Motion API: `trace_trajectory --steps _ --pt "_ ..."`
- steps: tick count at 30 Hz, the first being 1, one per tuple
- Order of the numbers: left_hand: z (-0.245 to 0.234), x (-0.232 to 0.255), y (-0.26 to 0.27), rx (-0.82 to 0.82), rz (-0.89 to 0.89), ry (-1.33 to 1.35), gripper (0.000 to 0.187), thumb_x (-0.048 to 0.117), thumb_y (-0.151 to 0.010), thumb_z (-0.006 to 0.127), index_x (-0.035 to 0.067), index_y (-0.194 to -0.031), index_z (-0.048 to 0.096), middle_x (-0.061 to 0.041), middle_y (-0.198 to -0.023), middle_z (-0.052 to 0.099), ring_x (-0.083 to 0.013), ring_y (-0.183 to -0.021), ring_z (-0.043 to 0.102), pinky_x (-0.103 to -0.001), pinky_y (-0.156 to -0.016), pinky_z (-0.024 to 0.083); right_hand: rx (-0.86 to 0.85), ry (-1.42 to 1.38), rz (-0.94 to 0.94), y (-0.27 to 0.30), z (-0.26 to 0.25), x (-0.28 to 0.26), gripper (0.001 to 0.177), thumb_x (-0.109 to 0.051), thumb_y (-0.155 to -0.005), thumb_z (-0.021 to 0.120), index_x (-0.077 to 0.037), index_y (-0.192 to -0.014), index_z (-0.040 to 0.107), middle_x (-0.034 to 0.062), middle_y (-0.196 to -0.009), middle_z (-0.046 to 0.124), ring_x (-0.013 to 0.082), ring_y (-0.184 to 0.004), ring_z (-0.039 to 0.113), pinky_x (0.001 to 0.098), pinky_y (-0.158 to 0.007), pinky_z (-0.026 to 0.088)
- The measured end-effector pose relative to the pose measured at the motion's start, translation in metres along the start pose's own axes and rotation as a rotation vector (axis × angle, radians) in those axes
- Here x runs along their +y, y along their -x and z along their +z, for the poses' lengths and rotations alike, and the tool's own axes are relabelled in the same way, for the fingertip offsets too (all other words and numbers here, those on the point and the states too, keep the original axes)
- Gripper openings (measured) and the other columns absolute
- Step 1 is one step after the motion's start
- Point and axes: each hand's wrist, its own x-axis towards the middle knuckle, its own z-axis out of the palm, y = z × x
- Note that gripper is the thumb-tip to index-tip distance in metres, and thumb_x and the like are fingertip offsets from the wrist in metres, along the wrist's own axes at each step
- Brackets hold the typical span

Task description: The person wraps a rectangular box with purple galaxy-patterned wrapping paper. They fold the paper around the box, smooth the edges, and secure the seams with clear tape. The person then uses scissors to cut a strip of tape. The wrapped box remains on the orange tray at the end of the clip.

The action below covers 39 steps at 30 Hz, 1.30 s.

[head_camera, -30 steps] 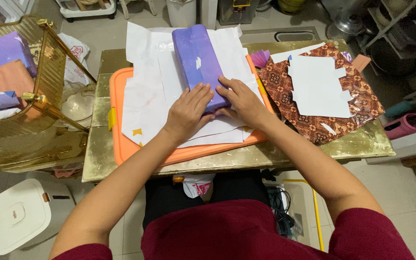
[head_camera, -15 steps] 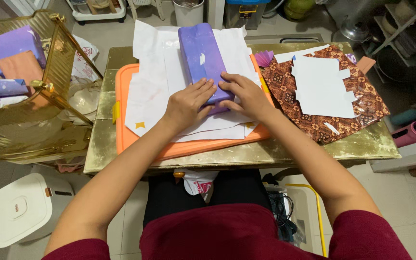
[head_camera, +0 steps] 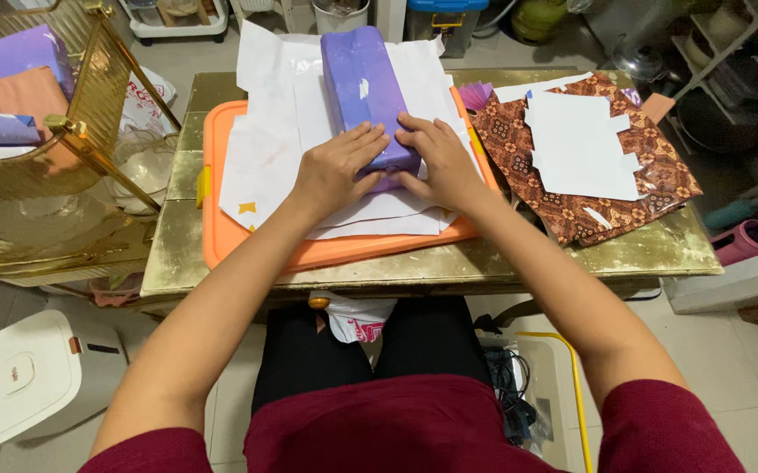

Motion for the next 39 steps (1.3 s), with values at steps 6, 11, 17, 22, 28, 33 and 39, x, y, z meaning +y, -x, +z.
trace_trajectory --steps 6,11,17,22,28,33,39 --pt "0.005 0.001 0.0 0.042 -0.05 0.032 0.043 0.026 -0.088 0.081 0.012 -0.128 0.072 -0.007 -0.135 0.069 -0.0234 -0.128 0.065 -0.035 -0.104 0.055 0.085 0.059 0.052 -0.007 0.003 -0.009 0.043 -0.027 -0.084 0.085 -0.008 -0.117 0.066 0.0091 -0.14 0.062 0.0295 -0.127 0.059 0.0588 -0.118 0.033" --pt "-0.011 -0.004 -0.002 -0.06 -0.07 0.163 0.042 0.023 -0.095 0.075 0.014 -0.136 0.069 -0.007 -0.143 0.066 -0.0232 -0.136 0.062 -0.036 -0.111 0.052 0.064 0.034 0.078 -0.012 -0.004 -0.004 0.042 -0.035 -0.08 0.087 -0.009 -0.109 0.07 0.0059 -0.129 0.066 0.0276 -0.119 0.064 0.0599 -0.12 0.03" --pt "-0.021 0.0 0.0 -0.215 -0.008 0.106 0.087 0.027 -0.074 0.087 0.01 -0.148 0.045 -0.005 -0.153 0.05 -0.0268 -0.143 0.046 -0.041 -0.115 0.042 0.042 -0.01 0.097 -0.017 -0.005 -0.003 0.043 -0.038 -0.077 0.088 -0.008 -0.103 0.07 0.0061 -0.128 0.067 0.0273 -0.117 0.065 0.0585 -0.121 0.031" --pt "-0.019 -0.003 0.0 -0.229 0.015 0.107 0.083 0.022 -0.075 0.087 0.009 -0.147 0.047 -0.006 -0.154 0.05 -0.0272 -0.144 0.045 -0.039 -0.114 0.043 0.059 0.008 0.119 -0.02 -0.01 -0.009 0.044 -0.036 -0.076 0.09 -0.008 -0.104 0.072 0.007 -0.126 0.069 0.031 -0.115 0.063 0.0482 -0.109 0.045" --pt "-0.023 0.007 -0.004 -0.201 -0.011 0.033 0.069 0.016 -0.074 0.083 0.008 -0.137 0.056 -0.009 -0.151 0.054 -0.0292 -0.141 0.049 -0.049 -0.109 0.044 0.096 -0.129 0.136 -0.01 -0.028 -0.029 0.036 -0.024 -0.09 0.081 -0.005 -0.119 0.07 0.0123 -0.137 0.065 0.0315 -0.119 0.065 0.0391 -0.099 0.053" --pt "-0.008 0.024 -0.008 -0.178 -0.05 -0.191 0.049 0.012 -0.081 0.073 0.004 -0.128 0.059 -0.015 -0.147 0.056 -0.0327 -0.136 0.052 -0.058 -0.106 0.044 0.179 -0.103 0.7 0.049 -0.066 -0.035 0.023 -0.018 -0.101 0.069 -0.002 -0.119 0.068 0.0144 -0.11 0.074 0.0235 -0.094 0.073 0.033 -0.082 0.058" --pt "0.014 0.052 -0.014 -0.017 -0.27 -0.279 0.024 0.009 -0.092 0.06 0.007 -0.115 0.062 -0.02 -0.145 0.058 -0.0326 -0.134 0.055 -0.056 -0.108 0.043 -0.113 0.221 0.914 0.137 -0.096 -0.058 0.028 -0.024 -0.088 0.079 -0.003 -0.106 0.076 0.0165 -0.095 0.073 0.0338 -0.081 0.071 0.0439 -0.074 0.055"
